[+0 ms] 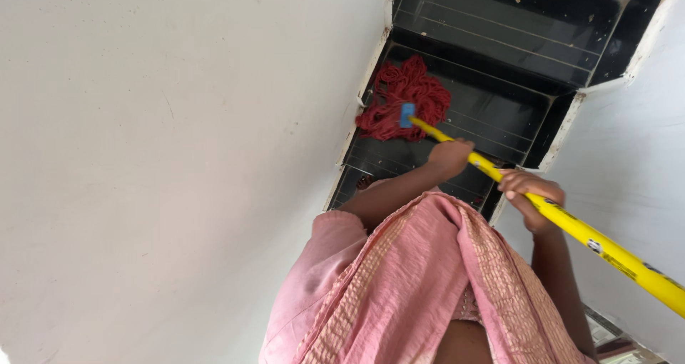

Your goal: The person mops the black stairs using a red-headed mop by moving the mop head back and forth across several steps.

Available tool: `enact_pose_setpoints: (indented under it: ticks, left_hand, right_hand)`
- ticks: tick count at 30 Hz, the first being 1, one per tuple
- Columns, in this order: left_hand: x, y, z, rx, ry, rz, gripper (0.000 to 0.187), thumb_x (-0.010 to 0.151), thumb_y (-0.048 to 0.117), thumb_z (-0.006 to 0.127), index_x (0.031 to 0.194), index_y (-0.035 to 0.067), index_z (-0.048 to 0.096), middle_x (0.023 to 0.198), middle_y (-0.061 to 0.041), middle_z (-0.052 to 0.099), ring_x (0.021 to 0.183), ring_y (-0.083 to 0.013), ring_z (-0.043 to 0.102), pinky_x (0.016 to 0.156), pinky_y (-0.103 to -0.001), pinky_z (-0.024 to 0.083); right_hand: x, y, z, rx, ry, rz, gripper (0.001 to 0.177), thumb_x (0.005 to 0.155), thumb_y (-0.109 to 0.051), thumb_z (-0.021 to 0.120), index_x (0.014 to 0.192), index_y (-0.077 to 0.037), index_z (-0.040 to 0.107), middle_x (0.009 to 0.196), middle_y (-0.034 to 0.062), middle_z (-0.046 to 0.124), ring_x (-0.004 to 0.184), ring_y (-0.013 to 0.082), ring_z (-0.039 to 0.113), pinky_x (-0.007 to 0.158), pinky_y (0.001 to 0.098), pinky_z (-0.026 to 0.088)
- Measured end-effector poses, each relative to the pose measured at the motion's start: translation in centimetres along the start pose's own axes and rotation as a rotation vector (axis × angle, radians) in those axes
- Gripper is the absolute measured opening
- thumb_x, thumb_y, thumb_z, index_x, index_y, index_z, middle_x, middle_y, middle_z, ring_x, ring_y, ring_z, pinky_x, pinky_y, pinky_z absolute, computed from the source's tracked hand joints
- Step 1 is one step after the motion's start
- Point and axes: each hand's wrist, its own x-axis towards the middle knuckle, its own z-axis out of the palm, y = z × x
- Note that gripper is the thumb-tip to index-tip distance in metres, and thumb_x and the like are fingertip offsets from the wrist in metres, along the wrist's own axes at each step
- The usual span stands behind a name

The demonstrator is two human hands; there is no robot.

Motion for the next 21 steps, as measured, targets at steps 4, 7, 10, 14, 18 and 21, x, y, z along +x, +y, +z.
enact_pose_setpoints:
  ticks: [4, 7, 10, 14, 18, 21]
  left_hand:
    - [2.4, 4.0, 1.8, -0.019, -0.076, 0.105, 0.019, 0.091, 0.012, 0.056, 0.108, 0.012, 0.065, 0.111, -0.012, 0.070, 0.104, -0.0356, 0.072, 0.084, -0.049, 0.058]
    - [2.8, 5.0, 2.8, 0.024, -0.140, 0.181, 0.022, 0.089, 0.012, 0.058, 0.109, 0.016, 0.066, 0.111, -0.008, 0.069, 0.106, -0.0328, 0.071, 0.085, -0.047, 0.059]
    - [2.7, 5.0, 2.9, 0.067, -0.184, 0.202, 0.025, 0.088, 0.013, 0.060, 0.111, 0.019, 0.067, 0.110, -0.006, 0.069, 0.108, -0.0314, 0.069, 0.086, -0.046, 0.058]
    - [2.7, 4.0, 1.4, 0.064, -0.156, 0.173, 0.027, 0.087, 0.012, 0.061, 0.112, 0.018, 0.068, 0.111, -0.007, 0.069, 0.108, -0.0308, 0.070, 0.085, -0.047, 0.058]
    - [3.5, -0.5, -0.5, 0.085, -0.096, 0.148, 0.024, 0.091, 0.012, 0.061, 0.113, 0.017, 0.068, 0.115, -0.007, 0.068, 0.107, -0.0311, 0.071, 0.086, -0.047, 0.059]
    - [5.4, -4.9, -1.6, 0.075, 0.034, 0.077, 0.028, 0.089, 0.011, 0.061, 0.115, 0.017, 0.068, 0.114, -0.008, 0.068, 0.105, -0.0311, 0.071, 0.084, -0.048, 0.059]
  right_hand:
    - [-2.3, -2.1, -1.0, -0.097, 0.127, -0.015, 0.009, 0.094, 0.002, 0.067, 0.086, 0.002, 0.062, 0.087, 0.0135, 0.068, 0.083, 0.0259, 0.070, 0.106, 0.0484, 0.054]
    - [-3.9, -2.8, -0.7, -0.139, 0.215, 0.037, 0.022, 0.101, 0.005, 0.065, 0.081, 0.001, 0.058, 0.081, 0.0132, 0.066, 0.081, 0.0244, 0.068, 0.108, 0.0474, 0.055]
    - [-4.7, -3.3, -0.4, -0.168, 0.258, 0.079, 0.020, 0.100, 0.006, 0.064, 0.081, 0.003, 0.059, 0.080, 0.0136, 0.065, 0.084, 0.0249, 0.069, 0.112, 0.0492, 0.053]
    - [-3.2, -2.8, 0.1, -0.144, 0.235, 0.068, 0.015, 0.101, 0.006, 0.063, 0.086, 0.002, 0.060, 0.083, 0.0131, 0.066, 0.087, 0.0233, 0.069, 0.114, 0.0485, 0.052]
    - [-0.7, 0.5, 0.9, -0.085, 0.117, 0.051, 0.012, 0.100, 0.004, 0.064, 0.089, -0.001, 0.061, 0.089, 0.0120, 0.068, 0.096, 0.0225, 0.070, 0.119, 0.0473, 0.047]
    - [1.8, 4.3, 2.5, -0.052, 0.053, 0.027, 0.012, 0.101, 0.003, 0.067, 0.090, -0.002, 0.062, 0.099, 0.0115, 0.070, 0.112, 0.0252, 0.070, 0.126, 0.0511, 0.044]
